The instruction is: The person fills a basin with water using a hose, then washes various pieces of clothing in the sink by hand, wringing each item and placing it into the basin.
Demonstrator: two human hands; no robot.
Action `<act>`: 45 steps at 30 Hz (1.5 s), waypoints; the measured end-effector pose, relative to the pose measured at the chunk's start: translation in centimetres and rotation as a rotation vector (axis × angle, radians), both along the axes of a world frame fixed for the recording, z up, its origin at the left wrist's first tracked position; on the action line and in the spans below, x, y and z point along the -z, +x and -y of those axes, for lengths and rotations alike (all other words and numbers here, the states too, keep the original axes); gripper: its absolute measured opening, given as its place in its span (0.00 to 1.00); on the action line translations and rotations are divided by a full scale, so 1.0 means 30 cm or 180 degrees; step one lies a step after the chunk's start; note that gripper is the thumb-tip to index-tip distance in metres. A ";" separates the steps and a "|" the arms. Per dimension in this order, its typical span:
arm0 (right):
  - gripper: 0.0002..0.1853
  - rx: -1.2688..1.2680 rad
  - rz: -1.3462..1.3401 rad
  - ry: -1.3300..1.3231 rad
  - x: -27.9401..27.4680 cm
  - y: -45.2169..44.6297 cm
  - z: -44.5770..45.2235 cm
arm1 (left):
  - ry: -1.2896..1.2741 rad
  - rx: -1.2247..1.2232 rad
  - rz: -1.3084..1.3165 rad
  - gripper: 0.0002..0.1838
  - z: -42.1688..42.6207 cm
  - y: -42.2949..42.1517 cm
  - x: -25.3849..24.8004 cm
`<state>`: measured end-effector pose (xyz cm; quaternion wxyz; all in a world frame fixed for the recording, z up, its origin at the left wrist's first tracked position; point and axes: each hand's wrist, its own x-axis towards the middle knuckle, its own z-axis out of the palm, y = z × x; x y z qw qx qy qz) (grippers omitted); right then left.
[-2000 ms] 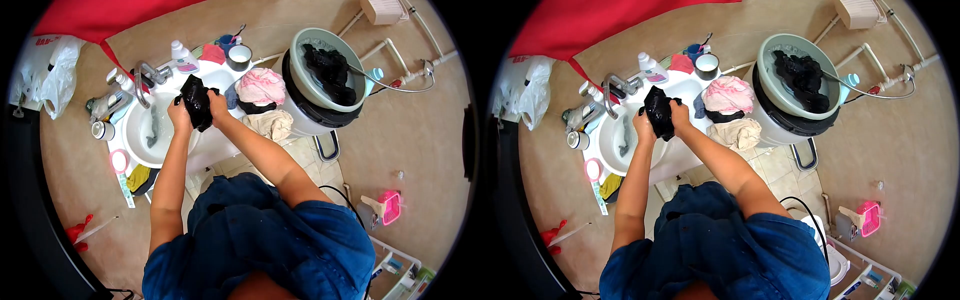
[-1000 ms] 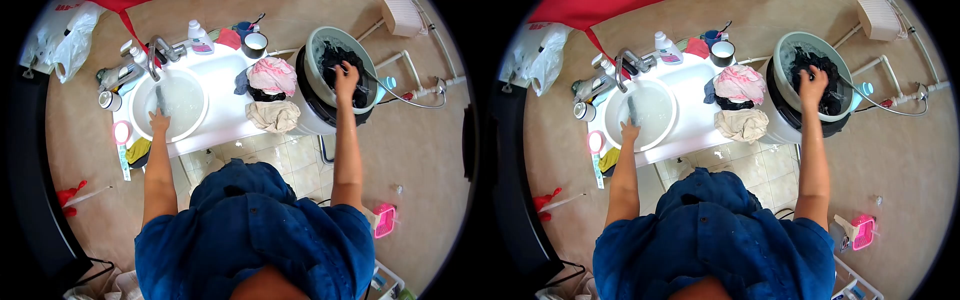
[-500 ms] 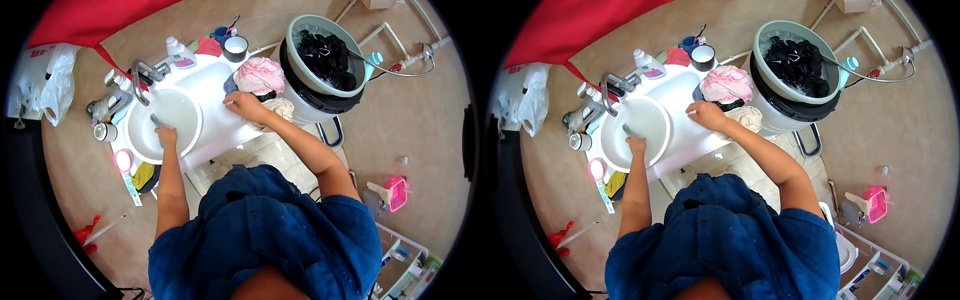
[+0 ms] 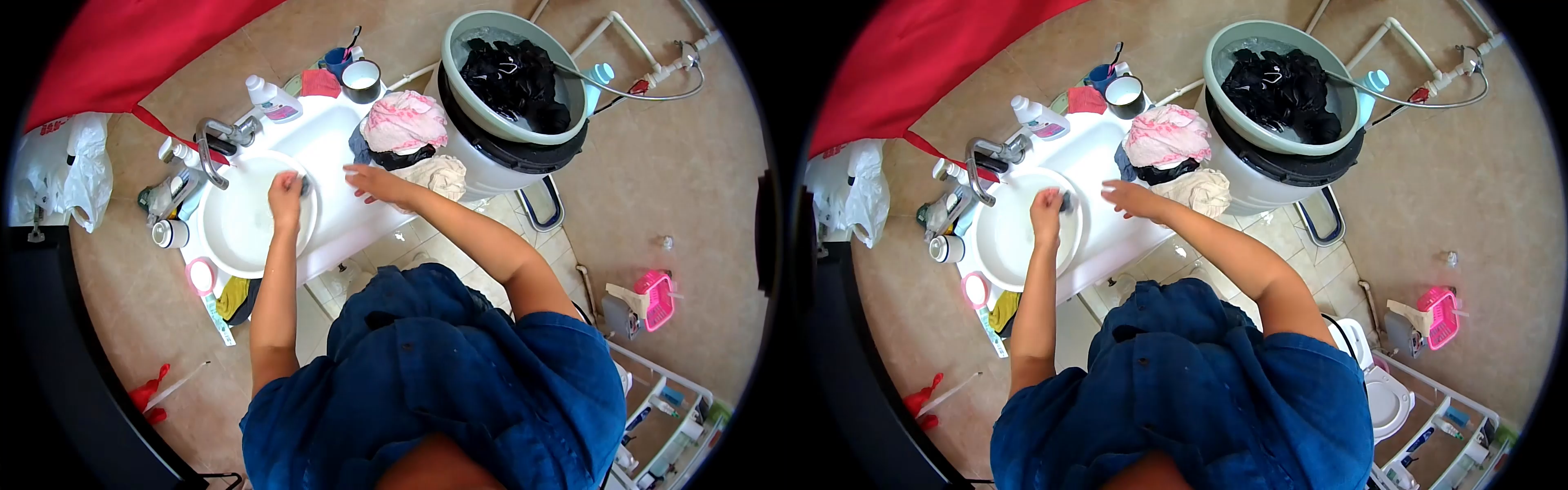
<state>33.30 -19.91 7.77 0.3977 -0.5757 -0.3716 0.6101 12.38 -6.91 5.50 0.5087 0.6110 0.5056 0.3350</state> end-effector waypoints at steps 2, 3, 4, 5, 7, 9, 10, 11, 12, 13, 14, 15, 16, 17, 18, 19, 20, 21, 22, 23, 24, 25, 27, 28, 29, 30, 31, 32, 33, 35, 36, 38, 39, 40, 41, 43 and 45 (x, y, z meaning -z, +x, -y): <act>0.29 0.0830 -0.1063 -0.0343 -0.059 0.005 -0.018 | 0.0335 0.0520 0.0263 0.14 0.063 0.150 -0.187; 0.29 0.1236 -0.1590 -0.0526 -0.094 0.015 -0.033 | 0.0468 0.0940 0.0322 0.19 0.104 0.218 -0.288; 0.27 0.1140 -0.2038 -0.0059 -0.118 0.048 -0.047 | 0.0473 0.1351 0.0484 0.24 0.135 0.281 -0.362; 0.24 0.1036 -0.2480 0.0408 -0.148 0.094 -0.058 | 0.0800 0.1531 0.0414 0.28 0.182 0.343 -0.446; 0.18 0.1699 -0.2789 0.0982 -0.284 0.195 -0.051 | 0.1646 0.1657 0.0318 0.31 0.232 0.435 -0.518; 0.16 0.2359 -0.2991 0.1185 -0.386 0.342 -0.049 | 0.2293 0.1328 0.0306 0.31 0.277 0.496 -0.544; 0.15 0.2556 -0.2691 0.1556 -0.438 0.420 -0.032 | 0.2198 0.1247 0.0290 0.31 0.288 0.515 -0.526; 0.15 0.2747 -0.2382 0.1920 -0.465 0.508 -0.010 | 0.2100 0.1170 0.0271 0.32 0.296 0.531 -0.482; 0.15 0.2915 -0.1669 0.1912 -0.440 0.640 0.001 | 0.2001 0.1092 0.0251 0.32 0.300 0.541 -0.421; 0.16 0.2974 -0.0620 0.1755 -0.434 0.733 0.037 | 0.1905 0.1530 -0.0166 0.33 0.291 0.545 -0.306; 0.17 0.3040 0.0420 0.1494 -0.427 0.826 0.074 | 0.1801 0.1966 -0.0583 0.34 0.283 0.546 -0.170; 0.20 0.2929 0.1779 0.1054 -0.438 0.881 0.116 | 0.1907 0.2208 -0.0747 0.34 0.309 0.542 -0.041; 0.22 0.2744 0.3050 0.0376 -0.416 0.923 0.158 | 0.2009 0.2452 -0.0908 0.33 0.353 0.535 0.038; 0.25 0.2464 0.4291 -0.0343 -0.380 0.951 0.189 | 0.2156 0.2529 -0.1123 0.32 0.405 0.524 0.049; 0.24 0.2453 0.4605 -0.0234 -0.339 0.950 0.222 | 0.2300 0.2593 -0.1335 0.31 0.466 0.508 0.054; 0.24 0.2418 0.4919 -0.0120 -0.300 0.935 0.257 | 0.2334 0.2596 -0.1453 0.30 0.483 0.519 0.069; 0.23 0.2675 0.4749 0.0229 -0.281 0.902 0.261 | 0.2368 0.2600 -0.1571 0.30 0.501 0.530 0.085; 0.20 0.2730 0.4662 0.0746 -0.267 0.860 0.264 | 0.2294 0.2561 -0.1603 0.29 0.495 0.549 0.115; 0.18 0.2592 0.4638 0.1149 -0.249 0.828 0.256 | 0.2217 0.2533 -0.1646 0.28 0.488 0.555 0.145; 0.17 0.2456 0.4593 0.1547 -0.235 0.791 0.247 | 0.2138 0.2490 -0.1363 0.26 0.477 0.551 0.167; 0.16 0.2320 0.4667 0.1851 -0.238 0.741 0.233 | 0.2079 0.2435 -0.1078 0.24 0.455 0.551 0.178; 0.15 0.2187 0.4713 0.2106 -0.241 0.694 0.217 | 0.2034 0.2370 -0.0787 0.22 0.436 0.550 0.186; 0.15 0.1952 0.4409 0.2408 -0.247 0.615 0.179 | 0.1336 0.1990 -0.0249 0.19 0.422 0.530 0.090; 0.15 0.1825 0.4195 0.2442 -0.252 0.576 0.165 | 0.1137 0.1784 0.0004 0.18 0.416 0.517 0.063; 0.14 0.1693 0.3972 0.2459 -0.259 0.530 0.155 | 0.0921 0.1577 0.0248 0.17 0.411 0.496 0.056; 0.15 0.1638 0.3684 0.2408 -0.272 0.477 0.147 | 0.0621 0.1441 0.0622 0.16 0.395 0.472 0.011; 0.15 0.1555 0.3589 0.2367 -0.277 0.432 0.138 | -0.0016 0.1253 0.1138 0.17 0.397 0.418 -0.038; 0.14 0.1394 0.3384 0.2344 -0.259 0.399 0.123 | -0.0449 0.0993 0.1275 0.17 0.382 0.365 -0.103; 0.13 0.1236 0.3177 0.2317 -0.238 0.363 0.106 | -0.0321 0.0765 0.1578 0.19 0.358 0.316 -0.176; 0.12 0.1160 0.3210 0.2618 -0.182 0.274 0.056 | -0.0768 0.0269 0.2059 0.21 0.285 0.215 -0.248; 0.11 0.1049 0.2790 0.2433 -0.157 0.219 0.030 | -0.0795 0.0071 0.2207 0.21 0.250 0.160 -0.267; 0.10 0.0821 0.2156 0.2066 -0.125 0.098 -0.013 | -0.0778 -0.0230 0.2410 0.22 0.189 0.058 -0.297; 0.10 0.0710 0.1943 0.1883 -0.115 0.037 -0.038 | -0.0741 -0.0329 0.2465 0.22 0.156 0.013 -0.309; 0.10 0.0571 0.1921 0.1697 -0.109 -0.020 -0.063 | -0.0703 -0.0429 0.2517 0.22 0.123 -0.035 -0.313; 0.10 0.0483 0.1769 0.1647 -0.078 -0.074 -0.092 | -0.0655 -0.0491 0.2299 0.22 0.085 -0.090 -0.289; 0.12 0.0243 0.1725 0.1503 0.021 -0.168 -0.159 | -0.0586 -0.0604 0.1857 0.21 0.008 -0.215 -0.174; 0.15 -0.0055 0.2167 0.1391 0.085 -0.263 -0.216 | -0.0645 -0.0637 0.0546 0.23 -0.056 -0.343 -0.026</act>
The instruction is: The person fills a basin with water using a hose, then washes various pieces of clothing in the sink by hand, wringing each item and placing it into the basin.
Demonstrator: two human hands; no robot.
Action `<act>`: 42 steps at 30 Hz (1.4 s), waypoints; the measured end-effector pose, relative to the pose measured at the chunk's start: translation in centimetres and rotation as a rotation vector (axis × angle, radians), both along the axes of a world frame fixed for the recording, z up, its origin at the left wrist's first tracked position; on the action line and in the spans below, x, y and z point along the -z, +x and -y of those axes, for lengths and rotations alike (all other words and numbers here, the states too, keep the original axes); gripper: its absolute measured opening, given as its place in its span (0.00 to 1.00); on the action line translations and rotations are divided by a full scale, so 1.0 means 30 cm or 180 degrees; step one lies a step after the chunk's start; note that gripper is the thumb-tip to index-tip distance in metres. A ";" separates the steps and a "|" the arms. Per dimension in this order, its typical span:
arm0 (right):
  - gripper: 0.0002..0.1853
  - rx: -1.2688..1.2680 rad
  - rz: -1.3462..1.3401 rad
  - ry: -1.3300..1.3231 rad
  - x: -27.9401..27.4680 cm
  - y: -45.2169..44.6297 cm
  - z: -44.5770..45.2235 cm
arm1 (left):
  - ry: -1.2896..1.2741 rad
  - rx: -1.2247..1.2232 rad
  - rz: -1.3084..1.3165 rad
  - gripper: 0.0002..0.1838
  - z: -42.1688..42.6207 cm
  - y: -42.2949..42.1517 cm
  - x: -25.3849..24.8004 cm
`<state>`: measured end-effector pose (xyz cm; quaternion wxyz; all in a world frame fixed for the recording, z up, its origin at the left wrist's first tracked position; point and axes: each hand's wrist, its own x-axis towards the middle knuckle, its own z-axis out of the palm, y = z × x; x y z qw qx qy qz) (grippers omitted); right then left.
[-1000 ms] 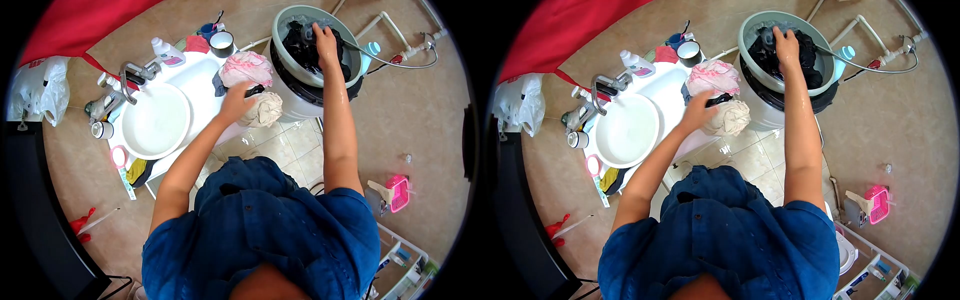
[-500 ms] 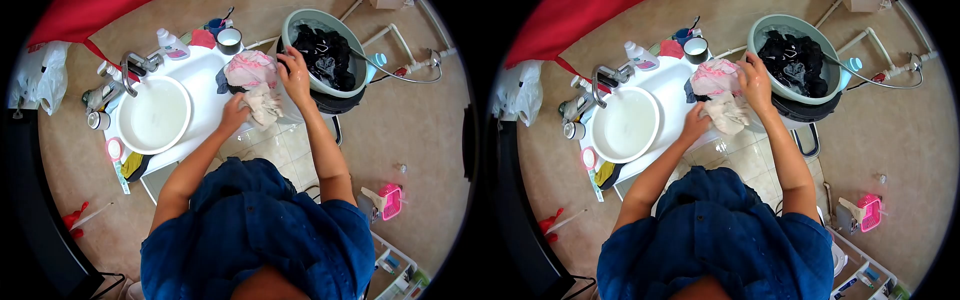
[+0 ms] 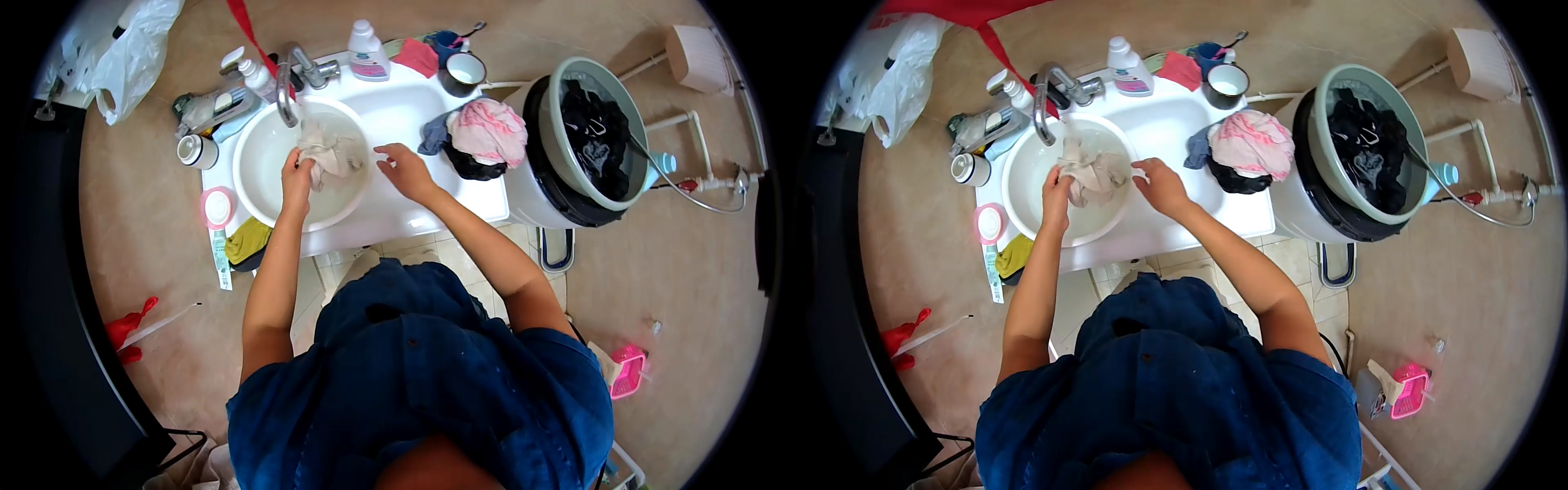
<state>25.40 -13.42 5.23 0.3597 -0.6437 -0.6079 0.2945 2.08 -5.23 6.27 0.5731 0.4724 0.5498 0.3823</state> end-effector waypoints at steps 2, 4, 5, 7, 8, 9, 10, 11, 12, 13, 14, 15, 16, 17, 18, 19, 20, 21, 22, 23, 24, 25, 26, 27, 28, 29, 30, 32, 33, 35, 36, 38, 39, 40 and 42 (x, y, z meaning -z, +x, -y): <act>0.19 -0.0149 0.0441 -0.0182 0.074 -0.097 -0.062 | -0.0175 0.0206 -0.1065 0.26 -0.057 -0.116 0.183; 0.22 -0.0369 0.0832 -0.0389 0.140 -0.194 -0.115 | 0.0481 0.0728 -0.2704 0.33 -0.126 -0.213 0.339; 0.23 -0.0450 0.1009 -0.0322 0.173 -0.233 -0.144 | 0.0999 0.0590 -0.3423 0.35 -0.103 -0.195 0.336; 0.26 -0.0613 0.1344 -0.0196 0.230 -0.307 -0.193 | 0.0839 0.0834 -0.3854 0.43 -0.103 -0.165 0.261; 0.26 -0.0676 0.1480 -0.0318 0.244 -0.334 -0.212 | 0.0768 0.1070 -0.4040 0.44 -0.103 -0.156 0.271; 0.26 -0.0738 0.1619 -0.0435 0.255 -0.358 -0.232 | 0.0695 0.1307 -0.4218 0.45 -0.104 -0.149 0.285; 0.27 -0.0798 0.1757 -0.0550 0.266 -0.379 -0.250 | 0.0619 0.1548 -0.4392 0.46 -0.107 -0.143 0.297; 0.26 -0.0821 0.1872 -0.0659 0.287 -0.394 -0.263 | 0.0462 0.1713 -0.4327 0.46 -0.110 -0.137 0.308; 0.26 -0.0839 0.1986 -0.0771 0.317 -0.402 -0.272 | 0.0307 0.1882 -0.4256 0.46 -0.113 -0.132 0.320; 0.25 -0.0847 0.2106 -0.0879 0.346 -0.407 -0.287 | 0.0163 0.2050 -0.4178 0.46 -0.123 -0.130 0.331; 0.24 -0.0914 0.2199 -0.0978 0.372 -0.406 -0.298 | 0.0271 0.2026 -0.4130 0.45 -0.128 -0.132 0.343; 0.23 -0.0983 0.2296 -0.1086 0.399 -0.402 -0.303 | 0.0372 0.2008 -0.4075 0.44 -0.127 -0.134 0.359; 0.23 -0.1048 0.2396 -0.1192 0.425 -0.404 -0.311 | 0.0480 0.1988 -0.4016 0.42 -0.131 -0.135 0.376; 0.24 -0.1001 0.2486 -0.1183 0.457 -0.410 -0.320 | 0.0632 0.1801 -0.4012 0.40 -0.140 -0.134 0.403; 0.26 -0.0946 0.2576 -0.1175 0.500 -0.414 -0.328 | 0.0789 0.1618 -0.4003 0.38 -0.149 -0.133 0.447; 0.28 -0.0888 0.2663 -0.1173 0.540 -0.417 -0.332 | 0.0944 0.1441 -0.3990 0.36 -0.154 -0.131 0.488; 0.26 -0.1099 0.2445 -0.1400 0.586 -0.413 -0.355 | 0.0632 0.1410 -0.3807 0.34 -0.171 -0.127 0.542; 0.25 -0.1307 0.2218 -0.1627 0.618 -0.403 -0.392 | 0.0319 0.1382 -0.3620 0.32 -0.193 -0.118 0.586; 0.25 -0.1507 0.1989 -0.1842 0.647 -0.395 -0.415 | 0.0018 0.1345 -0.3429 0.30 -0.209 -0.111 0.625; 0.24 -0.0550 -0.0269 -0.2249 0.607 -0.399 -0.410 | 0.0348 0.0920 -0.3018 0.27 -0.211 -0.092 0.589; 0.24 0.0470 -0.2532 -0.2428 0.515 -0.412 -0.389 | 0.0655 0.0501 -0.2596 0.24 -0.196 -0.058 0.495; 0.26 0.1552 -0.4786 -0.2360 0.461 -0.423 -0.375 | 0.0944 0.0085 -0.2165 0.21 -0.173 -0.025 0.399; 0.29 0.1228 -0.5192 -0.2348 0.468 -0.415 -0.373 | 0.0855 0.0295 -0.2081 0.20 -0.148 0.006 0.319; 0.32 0.0887 -0.5590 -0.2323 0.482 -0.397 -0.370 | 0.0768 0.0504 -0.1996 0.18 -0.118 0.037 0.241; 0.36 0.0530 -0.5975 -0.2292 0.491 -0.390 -0.366 | 0.0675 0.0710 -0.1912 0.17 -0.087 0.062 0.180; 0.37 0.0512 -0.6107 -0.1859 0.462 -0.406 -0.352 | 0.0693 0.0806 -0.1746 0.16 -0.058 0.086 0.133; 0.38 0.0487 -0.6219 -0.1424 0.404 -0.434 -0.331 | 0.0713 0.0894 -0.1578 0.16 -0.032 0.107 0.094; 0.39 0.0602 -0.6256 -0.1176 0.380 -0.466 -0.327 | 0.0776 0.0980 -0.1563 0.14 -0.027 0.112 0.083; 0.39 0.0757 -0.6191 -0.1362 0.404 -0.471 -0.329 | 0.0816 0.0985 -0.1709 0.14 -0.039 0.109 0.097; 0.39 0.1061 -0.6047 -0.1719 0.460 -0.471 -0.339 | 0.1242 0.0671 -0.1980 0.13 -0.082 0.100 0.157; 0.39 0.1209 -0.5975 -0.1899 0.485 -0.471 -0.342 | 0.1400 0.0583 -0.2147 0.13 -0.119 0.083 0.197; 0.39 0.1326 -0.5417 -0.2019 0.481 -0.469 -0.338 | 0.1712 0.0391 -0.2493 0.12 -0.208 0.029 0.260; 0.38 0.1302 -0.4948 -0.1949 0.435 -0.474 -0.330 | 0.1543 0.0478 -0.2741 0.12 -0.257 -0.006 0.251; 0.38 0.1267 -0.4477 -0.1871 0.372 -0.474 -0.325 | 0.1375 0.0558 -0.2985 0.12 -0.295 -0.047 0.237; 0.34 0.1254 -0.3815 -0.1783 0.232 -0.440 -0.310 | 0.1395 0.0583 -0.3318 0.14 -0.331 -0.162 0.286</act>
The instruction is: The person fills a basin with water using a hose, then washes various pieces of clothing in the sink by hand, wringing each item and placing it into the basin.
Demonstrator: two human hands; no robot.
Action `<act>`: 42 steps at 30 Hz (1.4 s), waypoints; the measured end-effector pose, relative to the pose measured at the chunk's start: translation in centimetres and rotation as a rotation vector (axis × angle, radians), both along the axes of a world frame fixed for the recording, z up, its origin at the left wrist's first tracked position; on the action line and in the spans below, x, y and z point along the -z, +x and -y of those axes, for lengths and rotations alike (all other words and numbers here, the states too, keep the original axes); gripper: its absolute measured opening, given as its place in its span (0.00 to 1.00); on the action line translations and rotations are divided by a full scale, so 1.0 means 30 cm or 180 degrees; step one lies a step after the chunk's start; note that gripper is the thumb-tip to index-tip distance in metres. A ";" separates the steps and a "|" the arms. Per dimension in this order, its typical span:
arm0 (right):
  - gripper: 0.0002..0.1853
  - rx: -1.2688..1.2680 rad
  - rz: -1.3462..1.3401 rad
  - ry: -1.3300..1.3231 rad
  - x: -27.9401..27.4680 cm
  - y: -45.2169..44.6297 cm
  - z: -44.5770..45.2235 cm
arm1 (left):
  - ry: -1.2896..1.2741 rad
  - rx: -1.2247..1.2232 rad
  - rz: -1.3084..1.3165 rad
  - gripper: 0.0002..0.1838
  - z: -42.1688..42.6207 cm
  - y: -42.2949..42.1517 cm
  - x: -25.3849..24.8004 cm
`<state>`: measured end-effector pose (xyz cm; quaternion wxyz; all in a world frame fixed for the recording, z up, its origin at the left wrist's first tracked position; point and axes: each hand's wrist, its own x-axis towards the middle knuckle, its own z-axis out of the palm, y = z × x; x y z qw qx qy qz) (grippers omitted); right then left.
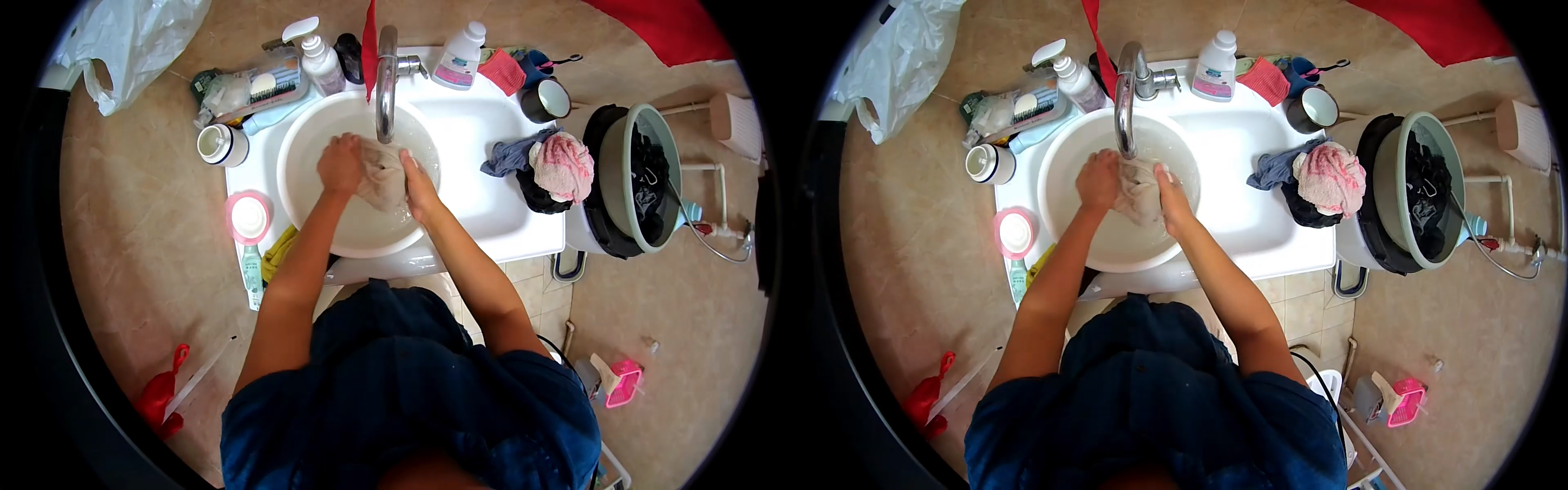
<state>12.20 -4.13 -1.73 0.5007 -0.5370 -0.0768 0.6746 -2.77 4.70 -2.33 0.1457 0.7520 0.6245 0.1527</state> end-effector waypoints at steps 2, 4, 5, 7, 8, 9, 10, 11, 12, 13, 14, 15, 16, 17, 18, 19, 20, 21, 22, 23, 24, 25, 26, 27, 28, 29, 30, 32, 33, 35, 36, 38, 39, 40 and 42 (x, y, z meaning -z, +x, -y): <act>0.32 -0.0399 0.1030 0.0042 -0.043 0.026 0.011 | 0.0071 -0.0048 -0.0237 0.19 -0.016 -0.056 0.031; 0.27 -0.0488 0.2025 0.0177 0.010 0.028 0.015 | 0.0116 -0.0111 -0.0405 0.28 0.007 -0.088 0.055; 0.25 -0.0538 0.2524 0.0254 0.053 0.030 0.013 | -0.0386 0.0067 -0.0262 0.38 0.018 -0.078 0.036; 0.25 -0.0840 0.4165 0.0681 0.199 0.019 0.011 | -0.0701 0.0410 -0.0760 0.41 0.090 -0.018 -0.010; 0.25 -0.0993 0.4977 0.0907 0.243 0.007 0.010 | -0.0862 0.0576 -0.1014 0.42 0.121 0.008 -0.021; 0.25 -0.1289 0.5231 0.0810 0.244 -0.005 0.009 | -0.1022 0.0695 -0.1169 0.42 0.136 0.026 -0.019; 0.24 -0.1589 0.5479 0.0706 0.245 -0.016 0.011 | -0.1184 0.0818 -0.1324 0.41 0.149 0.041 -0.014; 0.24 -0.1891 0.5723 0.0595 0.244 -0.026 0.011 | -0.1344 0.0943 -0.1477 0.41 0.155 0.046 -0.005; 0.24 -0.2019 0.5738 0.0562 0.268 -0.032 0.007 | -0.1202 0.1020 -0.1513 0.38 0.151 0.039 0.021; 0.24 -0.2157 0.5752 0.0525 0.303 -0.037 0.006 | -0.1068 0.1097 -0.1543 0.36 0.145 0.031 0.070; 0.25 -0.2292 0.5773 0.0494 0.324 -0.040 0.004 | -0.0925 0.1168 -0.1566 0.34 0.133 0.024 0.127; 0.25 -0.2534 0.5548 0.0281 0.297 -0.043 -0.005 | -0.0939 0.0870 -0.1022 0.30 0.102 0.020 0.212; 0.25 -0.2770 0.5311 0.0068 0.236 -0.051 -0.016 | -0.0951 0.0570 -0.0480 0.27 0.065 0.015 0.311; 0.26 -0.2996 0.5061 -0.0144 0.202 -0.053 -0.021 | -0.0958 0.0271 0.0058 0.24 0.047 0.013 0.358; 0.27 -0.2260 0.3610 0.0192 0.277 -0.036 -0.037 | -0.0920 0.0381 0.0290 0.21 0.046 0.020 0.300; 0.28 -0.1502 0.2157 0.0480 0.428 -0.007 -0.059 | -0.0888 0.0498 0.0518 0.19 0.053 0.033 0.175; 0.29 -0.0732 0.0700 0.0729 0.511 0.009 -0.067 | -0.0860 0.0610 0.0742 0.17 0.071 0.046 0.063; 0.31 -0.0332 -0.0121 0.0488 0.473 0.011 -0.067 | -0.0766 0.0716 0.0824 0.16 0.098 0.071 -0.011; 0.32 0.0073 -0.0942 0.0237 0.378 0.011 -0.069 | -0.0678 0.0822 0.0904 0.16 0.135 0.107 -0.076; 0.33 0.0482 -0.1753 -0.0013 0.272 0.009 -0.072 | -0.0581 0.0929 0.0988 0.16 0.165 0.141 -0.128; 0.34 0.0520 -0.1828 0.0558 0.174 -0.009 -0.047 | -0.0535 0.1008 0.0981 0.16 0.191 0.168 -0.173; 0.36 0.0552 -0.1891 0.1132 0.074 -0.042 -0.004 | -0.0486 0.1084 0.0976 0.15 0.218 0.197 -0.217; 0.37 0.0577 -0.1942 0.1707 0.028 -0.062 0.016 | -0.0435 0.1157 0.0975 0.15 0.242 0.226 -0.257; 0.38 0.0807 -0.1539 0.1840 0.091 -0.074 0.002 | -0.0385 0.1227 0.0976 0.15 0.264 0.249 -0.290; 0.37 0.0736 -0.1578 0.1654 0.159 -0.070 0.006 | -0.0339 0.1295 0.0977 0.15 0.281 0.265 -0.312; 0.37 0.0667 -0.1616 0.1465 0.156 -0.073 0.005 | -0.0297 0.1363 0.0978 0.15 0.290 0.272 -0.320; 0.36 0.0600 -0.1650 0.1281 0.138 -0.073 0.001 | -0.0090 0.1157 0.0949 0.15 0.270 0.266 -0.261; 0.35 0.0482 -0.1715 0.0926 0.097 -0.065 -0.009 | 0.0327 0.0762 0.0885 0.14 0.169 0.231 -0.078; 0.34 0.0430 -0.1746 0.0747 0.081 -0.059 -0.010 | 0.0236 0.0564 0.0633 0.14 0.129 0.208 -0.058; 0.34 0.0268 -0.0803 0.0149 0.055 -0.037 0.004 | 0.0195 0.0319 0.0428 0.13 0.068 0.135 -0.051; 0.34 0.0182 -0.0335 -0.0145 0.035 -0.020 0.008 | 0.0254 0.0271 0.0477 0.12 0.038 0.086 -0.057; 0.33 0.0149 0.0193 -0.0173 -0.061 0.033 0.012 | 0.1000 0.0306 0.0376 0.11 -0.017 -0.038 -0.007; 0.32 -0.0011 0.0631 -0.0092 -0.100 0.064 0.023 | 0.0545 0.0056 0.0119 0.11 -0.040 -0.089 -0.012; 0.31 -0.0179 0.1062 -0.0023 -0.120 0.088 0.039 | 0.0078 -0.0196 -0.0148 0.12 -0.049 -0.130 -0.025; 0.32 -0.0483 0.2162 0.0124 -0.092 0.132 0.037 | 0.0055 -0.0089 -0.0069 0.17 -0.050 -0.180 -0.047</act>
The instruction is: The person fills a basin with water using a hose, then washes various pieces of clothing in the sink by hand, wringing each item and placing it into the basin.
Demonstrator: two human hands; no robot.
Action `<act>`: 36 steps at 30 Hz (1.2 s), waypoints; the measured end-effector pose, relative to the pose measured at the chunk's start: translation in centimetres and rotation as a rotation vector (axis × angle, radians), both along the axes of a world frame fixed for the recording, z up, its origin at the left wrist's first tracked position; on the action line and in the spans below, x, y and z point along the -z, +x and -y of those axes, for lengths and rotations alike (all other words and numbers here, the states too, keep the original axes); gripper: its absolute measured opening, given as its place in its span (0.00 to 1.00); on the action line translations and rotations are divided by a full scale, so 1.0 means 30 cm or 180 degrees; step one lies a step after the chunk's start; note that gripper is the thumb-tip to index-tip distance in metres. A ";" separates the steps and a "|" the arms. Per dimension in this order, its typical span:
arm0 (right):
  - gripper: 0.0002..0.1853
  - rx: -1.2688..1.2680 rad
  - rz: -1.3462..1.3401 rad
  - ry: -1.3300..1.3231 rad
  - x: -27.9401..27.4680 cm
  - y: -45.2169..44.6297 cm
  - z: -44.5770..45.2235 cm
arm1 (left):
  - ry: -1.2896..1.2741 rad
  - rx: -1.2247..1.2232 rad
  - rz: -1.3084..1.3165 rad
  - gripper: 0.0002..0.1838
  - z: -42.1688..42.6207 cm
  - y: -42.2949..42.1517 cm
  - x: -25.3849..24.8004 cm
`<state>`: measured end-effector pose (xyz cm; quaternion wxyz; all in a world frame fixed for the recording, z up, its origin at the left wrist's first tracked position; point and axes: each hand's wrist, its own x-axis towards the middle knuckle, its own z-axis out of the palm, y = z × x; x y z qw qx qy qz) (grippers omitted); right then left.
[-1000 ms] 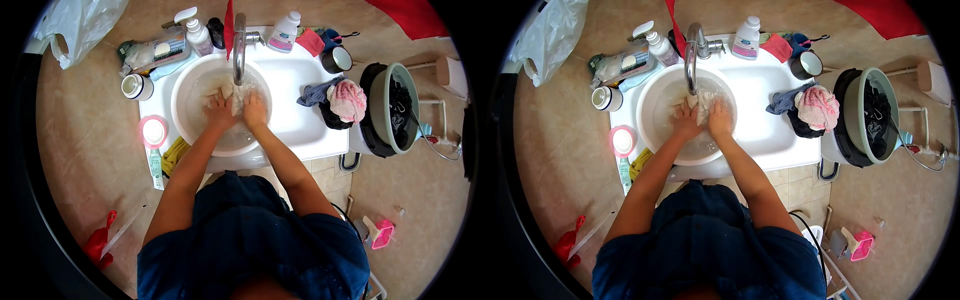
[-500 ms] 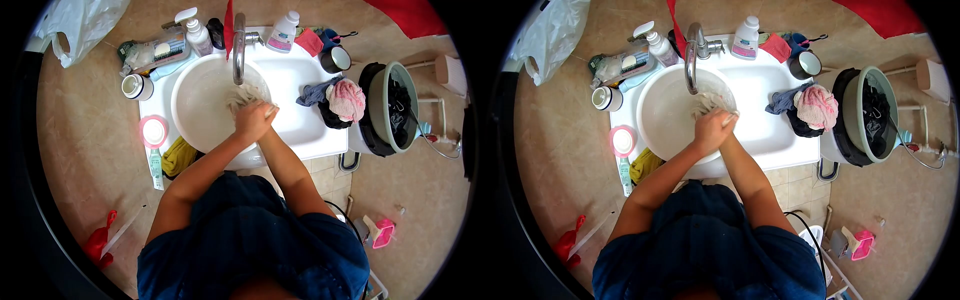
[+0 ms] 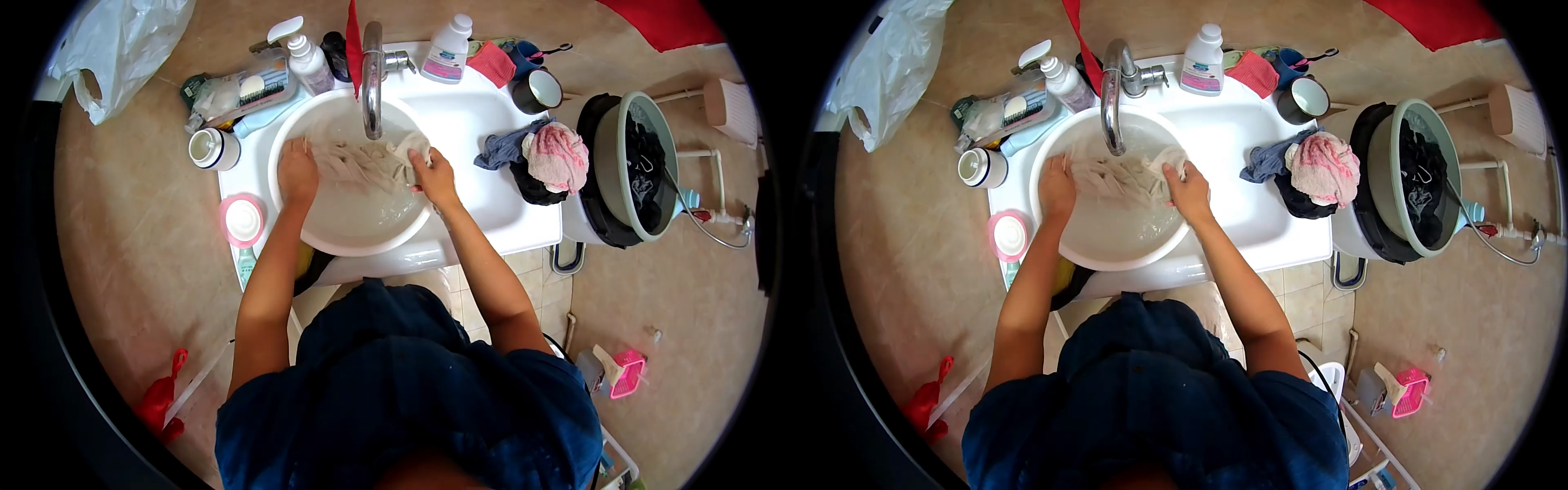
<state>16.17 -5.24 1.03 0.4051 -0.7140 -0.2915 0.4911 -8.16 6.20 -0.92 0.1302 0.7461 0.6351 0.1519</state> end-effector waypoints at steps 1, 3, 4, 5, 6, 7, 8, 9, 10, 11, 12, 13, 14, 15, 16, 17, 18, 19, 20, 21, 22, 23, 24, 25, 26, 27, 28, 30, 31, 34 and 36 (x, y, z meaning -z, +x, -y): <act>0.31 -0.0295 0.0840 -0.0061 0.056 0.023 -0.005 | -0.0015 0.0056 0.0036 0.21 0.008 -0.012 -0.005; 0.31 -0.0543 0.1992 0.0014 0.048 -0.009 -0.008 | 0.0202 0.0412 -0.0313 0.29 0.047 0.024 0.019; 0.31 -0.0826 0.2120 -0.0142 0.029 -0.049 -0.018 | 0.0316 0.0579 -0.0491 0.34 0.068 0.050 0.032; 0.31 -0.1114 0.2240 -0.0303 0.016 -0.091 -0.026 | -0.0054 0.0681 -0.0866 0.35 0.099 0.087 0.022; 0.32 -0.1402 0.2357 -0.0469 0.013 -0.129 -0.036 | -0.0433 0.0780 -0.1239 0.38 0.135 0.131 0.007; 0.30 -0.1690 0.2543 -0.0477 0.090 -0.159 -0.037 | -0.0812 0.0877 -0.1607 0.40 0.152 0.152 0.000; 0.30 -0.1699 0.2721 -0.0366 0.162 -0.181 -0.036 | -0.0806 0.0892 -0.1537 0.39 0.154 0.150 0.031; 0.29 -0.1705 0.2899 -0.0256 0.231 -0.200 -0.032 | -0.0800 0.0910 -0.1465 0.38 0.156 0.150 0.097; 0.28 -0.1710 0.3075 -0.0146 0.288 -0.210 -0.027 | -0.0796 0.0928 -0.1395 0.38 0.155 0.149 0.154; 0.27 -0.1656 0.3028 -0.0158 0.329 -0.212 -0.027 | -0.0726 0.0925 -0.1201 0.36 0.143 0.146 0.198; 0.26 -0.1473 0.1893 -0.0233 0.396 -0.196 -0.038 | -0.0653 0.0920 -0.1006 0.33 0.122 0.144 0.236; 0.26 -0.1261 0.0766 -0.0302 0.472 -0.163 -0.059 | -0.0575 0.0920 -0.0806 0.31 0.110 0.146 0.253; 0.26 -0.1021 -0.0355 -0.0365 0.510 -0.138 -0.068 | -0.0770 0.0909 -0.0333 0.28 0.106 0.157 0.225; 0.27 -0.0337 -0.1313 -0.0433 0.457 -0.127 -0.067 | -0.0962 0.0901 0.0140 0.25 0.100 0.180 0.161; 0.28 0.0361 -0.2262 -0.0494 0.331 -0.125 -0.068 | -0.1154 0.0884 0.0611 0.22 0.097 0.207 0.087; 0.29 0.1075 -0.3200 -0.0544 0.260 -0.124 -0.070 | -0.1023 0.0952 0.0617 0.19 0.130 0.252 -0.009; 0.30 0.0871 -0.3664 -0.0277 0.271 -0.120 -0.072 | -0.0894 0.1019 0.0620 0.16 0.186 0.295 -0.096; 0.31 0.0659 -0.4118 -0.0006 0.295 -0.114 -0.076 | -0.0818 0.1279 0.0664 0.15 0.226 0.315 -0.141; 0.31 0.0438 -0.4564 0.0271 0.318 -0.110 -0.079 | -0.0744 0.1537 0.0708 0.14 0.262 0.329 -0.169; 0.32 0.0203 -0.4999 0.0560 0.324 -0.108 -0.082 | -0.0547 0.1710 0.0855 0.14 0.295 0.346 -0.186; 0.31 0.0196 -0.4261 0.0967 0.329 -0.115 -0.075 | -0.0346 0.1881 0.1002 0.14 0.323 0.362 -0.199; 0.30 0.0191 -0.3512 0.1340 0.331 -0.129 -0.056 | -0.0150 0.2050 0.1147 0.14 0.335 0.368 -0.204; 0.28 0.0115 -0.3476 0.1499 0.338 -0.135 -0.056 | -0.0079 0.1903 0.1287 0.14 0.332 0.366 -0.183; 0.27 0.0043 -0.3442 0.1658 0.342 -0.141 -0.057 | -0.0008 0.1755 0.1429 0.14 0.323 0.363 -0.143; 0.25 -0.0104 -0.4127 0.1618 0.376 -0.133 -0.074 | 0.0067 0.1607 0.1577 0.14 0.303 0.363 -0.118; 0.24 -0.0051 -0.3952 0.1289 0.345 -0.126 -0.078 | -0.0185 0.1343 0.0921 0.12 0.257 0.345 -0.110; 0.24 -0.0006 -0.3792 0.0959 0.315 -0.118 -0.083 | -0.0367 0.1037 0.0595 0.12 0.209 0.320 -0.088; 0.23 0.0445 -0.1734 -0.0216 0.035 -0.121 -0.066 | -0.0660 0.0407 0.0323 0.11 0.117 0.244 -0.055; 0.25 0.0237 -0.1846 -0.0105 0.019 -0.092 -0.045 | -0.0511 0.0281 0.0045 0.11 0.079 0.191 -0.042; 0.27 -0.0462 -0.0142 -0.0187 -0.078 -0.004 -0.034 | -0.0422 -0.0024 -0.0366 0.17 0.027 0.058 -0.017; 0.28 -0.0811 0.1252 -0.0216 -0.060 0.029 -0.047 | -0.0230 -0.0071 -0.0409 0.20 -0.006 0.017 -0.044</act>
